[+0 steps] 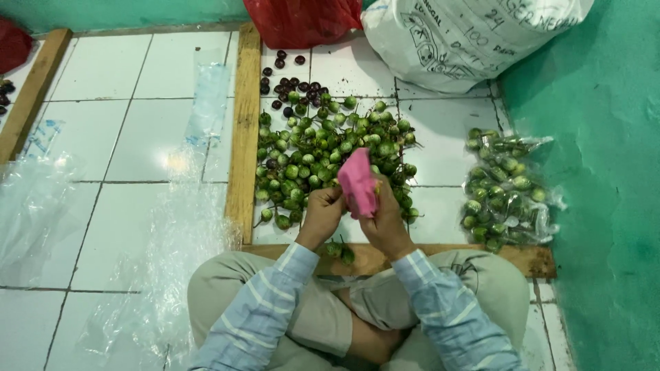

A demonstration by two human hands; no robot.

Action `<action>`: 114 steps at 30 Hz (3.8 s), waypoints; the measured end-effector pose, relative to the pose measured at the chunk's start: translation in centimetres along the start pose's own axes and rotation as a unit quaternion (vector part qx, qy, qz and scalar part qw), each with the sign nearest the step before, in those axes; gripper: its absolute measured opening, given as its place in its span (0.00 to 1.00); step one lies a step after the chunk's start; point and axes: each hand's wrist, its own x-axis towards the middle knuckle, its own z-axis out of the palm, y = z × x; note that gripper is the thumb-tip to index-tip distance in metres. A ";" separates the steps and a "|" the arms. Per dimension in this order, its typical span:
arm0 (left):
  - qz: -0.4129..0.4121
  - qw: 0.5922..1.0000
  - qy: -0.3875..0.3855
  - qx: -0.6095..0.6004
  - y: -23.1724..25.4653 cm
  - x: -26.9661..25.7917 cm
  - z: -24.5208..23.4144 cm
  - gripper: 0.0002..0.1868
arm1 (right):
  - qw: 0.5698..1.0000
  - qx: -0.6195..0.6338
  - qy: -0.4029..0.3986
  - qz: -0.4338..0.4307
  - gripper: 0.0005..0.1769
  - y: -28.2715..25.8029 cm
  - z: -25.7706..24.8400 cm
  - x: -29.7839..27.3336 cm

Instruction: Cleaning small green vegetables with a cloth and placing them into plastic bags

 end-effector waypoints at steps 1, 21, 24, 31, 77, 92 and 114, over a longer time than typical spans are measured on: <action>-0.004 1.000 -0.002 0.001 -0.9 0.2 -0.4 0.23 | 1.000 0.000 0.002 0.004 0.17 0.2 -0.3 0.0; 0.012 0.999 -0.003 -0.043 4.4 -0.6 0.8 0.10 | 0.974 0.114 0.008 0.198 0.23 -5.2 -2.7 1.8; 0.015 0.999 0.028 -0.036 4.9 -0.9 0.5 0.11 | 0.987 0.048 0.006 0.151 0.12 0.6 -1.7 -0.7; -0.051 0.990 0.074 -0.112 2.0 -0.9 1.3 0.16 | 0.991 0.017 0.027 0.128 0.11 0.9 -1.8 -0.8; -0.159 0.906 -0.048 -0.388 -0.9 -0.6 0.5 0.08 | 0.989 -0.132 0.049 0.048 0.26 5.0 -0.7 -3.7; -0.130 0.910 -0.059 -0.389 2.4 -1.0 0.6 0.12 | 0.995 0.037 -0.014 0.090 0.22 -3.1 -1.8 1.9; -0.112 0.888 -0.116 -0.432 0.9 -1.2 1.0 0.16 | 0.986 0.152 -0.046 0.053 0.28 -2.8 -3.4 2.4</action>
